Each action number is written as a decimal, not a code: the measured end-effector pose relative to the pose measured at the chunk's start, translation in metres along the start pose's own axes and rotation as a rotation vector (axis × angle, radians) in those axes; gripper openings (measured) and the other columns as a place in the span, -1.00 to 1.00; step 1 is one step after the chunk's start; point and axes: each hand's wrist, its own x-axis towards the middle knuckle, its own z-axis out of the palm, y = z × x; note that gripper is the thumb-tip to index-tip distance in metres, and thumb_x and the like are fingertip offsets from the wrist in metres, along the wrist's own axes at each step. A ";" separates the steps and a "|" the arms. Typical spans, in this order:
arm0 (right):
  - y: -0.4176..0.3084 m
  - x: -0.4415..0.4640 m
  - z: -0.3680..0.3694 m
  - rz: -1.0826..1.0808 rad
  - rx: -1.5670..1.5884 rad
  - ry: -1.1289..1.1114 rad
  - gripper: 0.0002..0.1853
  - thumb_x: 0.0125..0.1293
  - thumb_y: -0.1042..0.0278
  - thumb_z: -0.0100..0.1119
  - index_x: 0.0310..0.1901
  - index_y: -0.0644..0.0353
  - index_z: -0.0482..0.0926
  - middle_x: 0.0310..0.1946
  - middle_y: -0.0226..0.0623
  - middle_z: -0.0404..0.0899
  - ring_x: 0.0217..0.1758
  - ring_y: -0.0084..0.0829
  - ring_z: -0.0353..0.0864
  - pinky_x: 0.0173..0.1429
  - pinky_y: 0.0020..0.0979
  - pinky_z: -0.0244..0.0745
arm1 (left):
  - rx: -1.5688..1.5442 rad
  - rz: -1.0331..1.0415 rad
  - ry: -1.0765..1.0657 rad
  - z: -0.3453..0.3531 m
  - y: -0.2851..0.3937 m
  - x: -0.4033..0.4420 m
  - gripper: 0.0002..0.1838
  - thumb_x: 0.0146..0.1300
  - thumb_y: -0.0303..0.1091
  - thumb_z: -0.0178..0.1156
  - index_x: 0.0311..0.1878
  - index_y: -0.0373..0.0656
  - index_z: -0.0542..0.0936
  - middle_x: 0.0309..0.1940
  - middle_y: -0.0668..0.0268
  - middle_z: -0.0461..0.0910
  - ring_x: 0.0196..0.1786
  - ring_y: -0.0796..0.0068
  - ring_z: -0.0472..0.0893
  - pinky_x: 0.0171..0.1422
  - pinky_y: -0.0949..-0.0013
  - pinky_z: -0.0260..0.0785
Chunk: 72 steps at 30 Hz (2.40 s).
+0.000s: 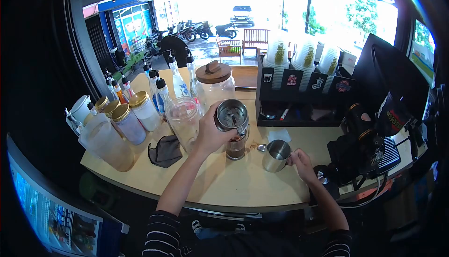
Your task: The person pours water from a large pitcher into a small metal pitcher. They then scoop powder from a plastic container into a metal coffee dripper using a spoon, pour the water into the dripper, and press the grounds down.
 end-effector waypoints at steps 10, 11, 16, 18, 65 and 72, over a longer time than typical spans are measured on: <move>-0.056 0.023 0.011 -0.075 0.106 0.123 -0.78 0.45 0.32 -0.04 -0.39 0.15 0.32 -0.50 -0.52 0.36 -0.39 -0.72 0.33 -0.26 -0.59 0.28 | -0.116 -0.054 -0.046 0.001 -0.011 -0.001 -0.25 -0.22 -0.45 0.44 0.16 -0.26 0.40 -0.05 0.18 0.57 0.03 0.39 0.58 0.18 0.36 0.40; -0.068 0.029 0.012 -0.079 0.110 0.125 -0.78 0.44 0.31 -0.02 -0.38 0.14 0.32 -0.50 -0.52 0.37 -0.40 -0.72 0.34 -0.27 -0.59 0.29 | -0.179 -0.116 -0.085 0.001 -0.012 -0.001 -0.24 -0.22 -0.48 0.42 0.18 -0.23 0.39 -0.01 0.21 0.55 0.09 0.41 0.53 0.26 0.35 0.31; -0.123 0.067 0.013 -0.188 0.037 0.145 -0.78 0.40 0.33 0.06 -0.40 0.14 0.34 -0.53 -0.55 0.38 -0.44 -0.77 0.33 -0.35 -0.62 0.27 | -0.268 -0.170 -0.138 0.006 -0.029 -0.002 -0.23 -0.20 -0.51 0.40 0.20 -0.21 0.37 0.05 0.25 0.50 0.16 0.42 0.47 0.37 0.34 0.18; -0.145 0.081 0.017 -0.217 -0.009 0.150 -0.76 0.37 0.34 0.11 -0.44 0.14 0.34 -0.57 -0.60 0.33 -0.49 -0.81 0.25 -0.43 -0.64 0.18 | -0.335 -0.183 -0.129 0.008 -0.031 -0.003 -0.24 -0.18 -0.51 0.40 0.20 -0.21 0.36 0.04 0.25 0.50 0.17 0.41 0.46 0.37 0.33 0.18; -0.204 0.159 0.059 -0.270 -0.384 0.007 -0.75 0.19 0.40 0.29 -0.39 0.35 0.40 -0.59 -0.39 0.43 -0.48 -0.69 0.31 -0.39 -0.51 0.32 | -0.336 -0.201 -0.165 0.011 -0.023 -0.002 -0.25 -0.14 -0.39 0.46 0.20 -0.23 0.41 -0.02 0.23 0.58 0.06 0.45 0.56 0.22 0.36 0.38; -0.205 0.156 0.052 -0.290 -0.480 0.048 -0.71 0.15 0.35 0.32 -0.39 0.33 0.40 -0.57 -0.37 0.44 -0.47 -0.65 0.30 -0.35 -0.47 0.32 | -0.199 -0.163 -0.134 0.007 -0.014 -0.001 -0.26 -0.20 -0.39 0.47 0.17 -0.25 0.44 -0.07 0.20 0.61 -0.02 0.43 0.61 0.15 0.35 0.44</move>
